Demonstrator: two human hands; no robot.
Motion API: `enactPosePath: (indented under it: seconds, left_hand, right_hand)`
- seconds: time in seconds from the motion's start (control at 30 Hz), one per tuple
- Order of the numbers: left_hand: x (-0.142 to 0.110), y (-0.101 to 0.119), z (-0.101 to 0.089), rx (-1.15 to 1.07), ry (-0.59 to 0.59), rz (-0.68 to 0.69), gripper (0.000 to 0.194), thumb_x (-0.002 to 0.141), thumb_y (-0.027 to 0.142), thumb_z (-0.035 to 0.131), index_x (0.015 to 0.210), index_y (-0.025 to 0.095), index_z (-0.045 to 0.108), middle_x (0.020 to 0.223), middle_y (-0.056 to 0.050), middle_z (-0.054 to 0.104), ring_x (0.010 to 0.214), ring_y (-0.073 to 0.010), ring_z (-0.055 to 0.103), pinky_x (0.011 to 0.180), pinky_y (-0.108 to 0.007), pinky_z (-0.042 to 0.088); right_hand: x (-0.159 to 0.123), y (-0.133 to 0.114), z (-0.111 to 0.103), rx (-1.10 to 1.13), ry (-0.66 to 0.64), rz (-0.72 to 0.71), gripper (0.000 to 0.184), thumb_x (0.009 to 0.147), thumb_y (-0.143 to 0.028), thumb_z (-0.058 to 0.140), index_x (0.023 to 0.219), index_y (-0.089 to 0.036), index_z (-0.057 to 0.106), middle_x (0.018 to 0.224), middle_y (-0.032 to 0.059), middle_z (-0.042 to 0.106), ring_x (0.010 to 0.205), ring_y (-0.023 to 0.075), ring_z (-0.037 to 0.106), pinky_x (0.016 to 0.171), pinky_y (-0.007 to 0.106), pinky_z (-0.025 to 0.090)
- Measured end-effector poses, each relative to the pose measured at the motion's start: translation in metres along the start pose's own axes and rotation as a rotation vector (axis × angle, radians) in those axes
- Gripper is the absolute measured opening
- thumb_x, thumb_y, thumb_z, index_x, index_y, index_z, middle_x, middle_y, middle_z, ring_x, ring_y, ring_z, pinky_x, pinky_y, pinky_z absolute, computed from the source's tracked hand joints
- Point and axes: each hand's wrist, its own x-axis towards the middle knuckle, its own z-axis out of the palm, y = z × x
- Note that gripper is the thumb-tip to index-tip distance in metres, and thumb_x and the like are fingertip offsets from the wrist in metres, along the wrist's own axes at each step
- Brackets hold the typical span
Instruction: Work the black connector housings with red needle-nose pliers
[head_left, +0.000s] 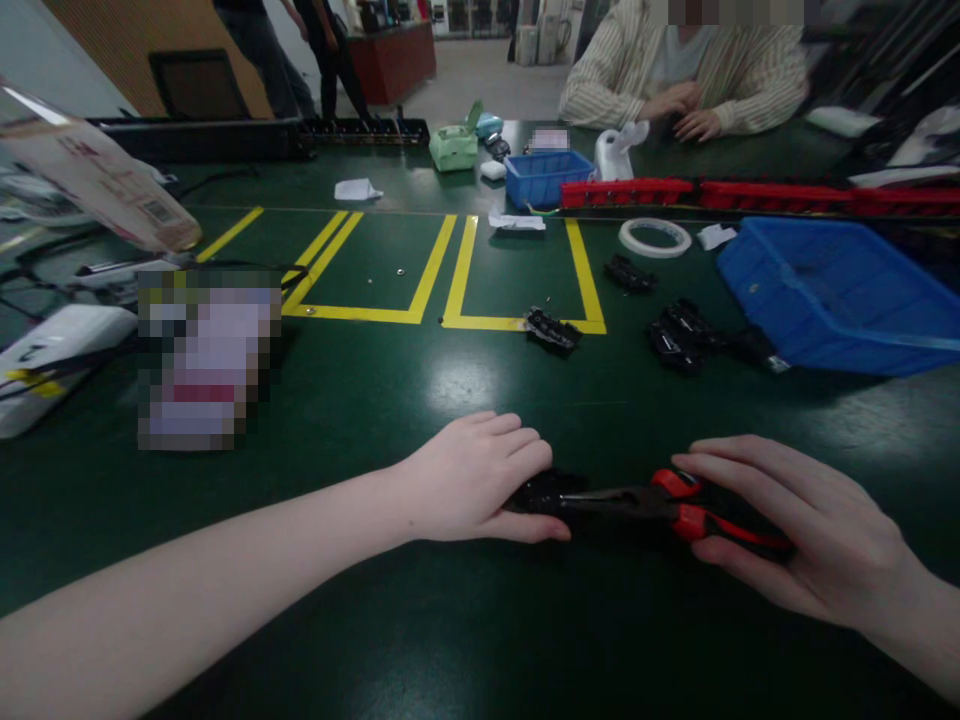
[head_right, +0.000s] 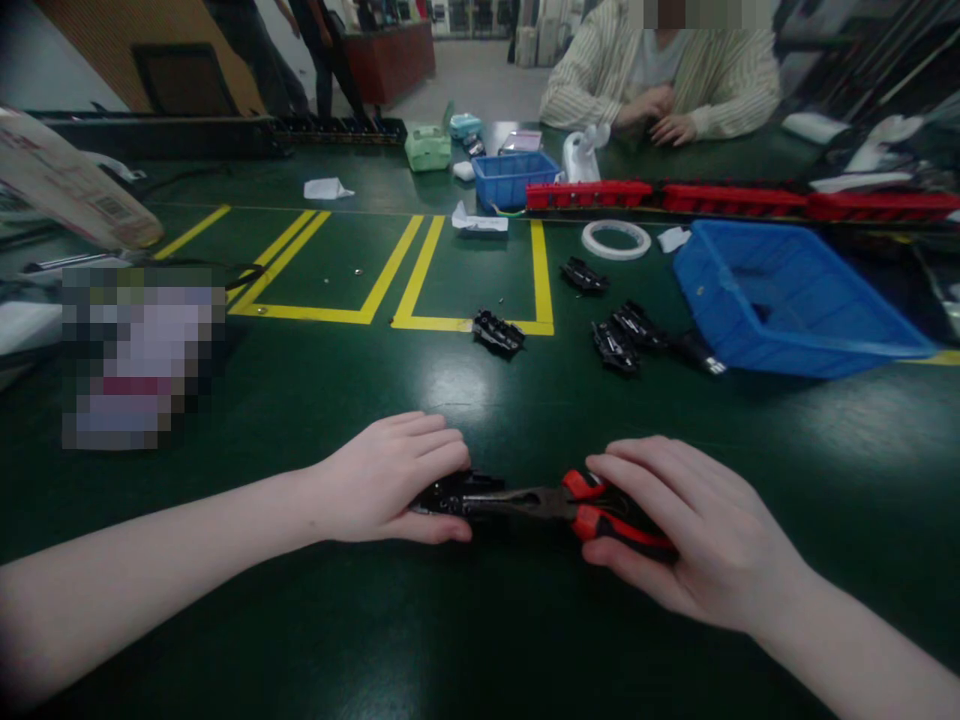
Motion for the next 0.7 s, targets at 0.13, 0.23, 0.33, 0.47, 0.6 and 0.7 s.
enactPosePath:
  seconds: [0.13,0.23,0.33,0.47,0.6,0.7]
  left_hand:
    - [0.0,0.0,0.002,0.041,0.0,-0.005,0.042,0.084,0.056,0.061,0.084,0.014,0.058,0.078,0.0,0.06,0.069,-0.0164,0.052,0.06,-0.028,0.037]
    - [0.0,0.001,0.004,0.072,-0.003,0.015,0.042,0.082,0.056,0.064,0.085,0.015,0.058,0.08,-0.001,0.061,0.07,-0.0173,0.053,0.06,-0.028,0.037]
    - [0.0,0.0,0.003,0.042,-0.004,0.003,0.041,0.083,0.056,0.063,0.083,0.015,0.057,0.079,-0.001,0.06,0.069,-0.0165,0.053,0.06,-0.027,0.037]
    - [0.0,-0.001,0.0,0.003,-0.01,-0.008,0.041,0.084,0.056,0.061,0.083,0.016,0.057,0.078,0.0,0.06,0.068,-0.0157,0.052,0.059,-0.026,0.036]
    - [0.0,-0.001,0.0,-0.028,-0.007,-0.014,0.041,0.084,0.055,0.061,0.082,0.015,0.057,0.077,0.0,0.059,0.067,-0.015,0.051,0.058,-0.026,0.036]
    - [0.001,-0.001,-0.001,-0.023,-0.009,-0.01,0.04,0.084,0.054,0.062,0.081,0.015,0.057,0.076,0.0,0.058,0.066,-0.0148,0.051,0.058,-0.026,0.036]
  right_hand:
    - [0.003,-0.008,0.003,0.011,-0.007,0.001,0.036,0.093,-0.038,0.045,0.12,-0.015,0.051,0.106,0.0148,0.058,0.094,0.0257,0.057,0.074,0.039,0.05]
    - [0.006,-0.014,0.005,0.003,-0.017,-0.042,0.036,0.093,-0.038,0.046,0.119,-0.014,0.051,0.106,0.0153,0.058,0.094,0.0251,0.057,0.074,0.038,0.05]
    - [0.007,-0.013,0.003,0.015,0.007,-0.039,0.037,0.091,-0.037,0.05,0.12,-0.013,0.051,0.105,0.0154,0.058,0.093,0.0254,0.057,0.073,0.039,0.049]
    - [0.006,-0.007,-0.002,0.051,0.039,0.02,0.043,0.088,-0.035,0.055,0.127,-0.017,0.048,0.109,0.0144,0.057,0.096,0.0276,0.057,0.075,0.041,0.048]
    - [0.006,-0.005,-0.003,0.082,0.042,0.047,0.046,0.089,-0.034,0.054,0.132,-0.02,0.046,0.113,0.013,0.056,0.098,0.028,0.056,0.076,0.041,0.047]
    - [0.006,-0.005,-0.001,0.09,0.038,0.051,0.045,0.088,-0.034,0.055,0.13,-0.021,0.047,0.112,0.0124,0.056,0.099,0.0279,0.056,0.078,0.041,0.047]
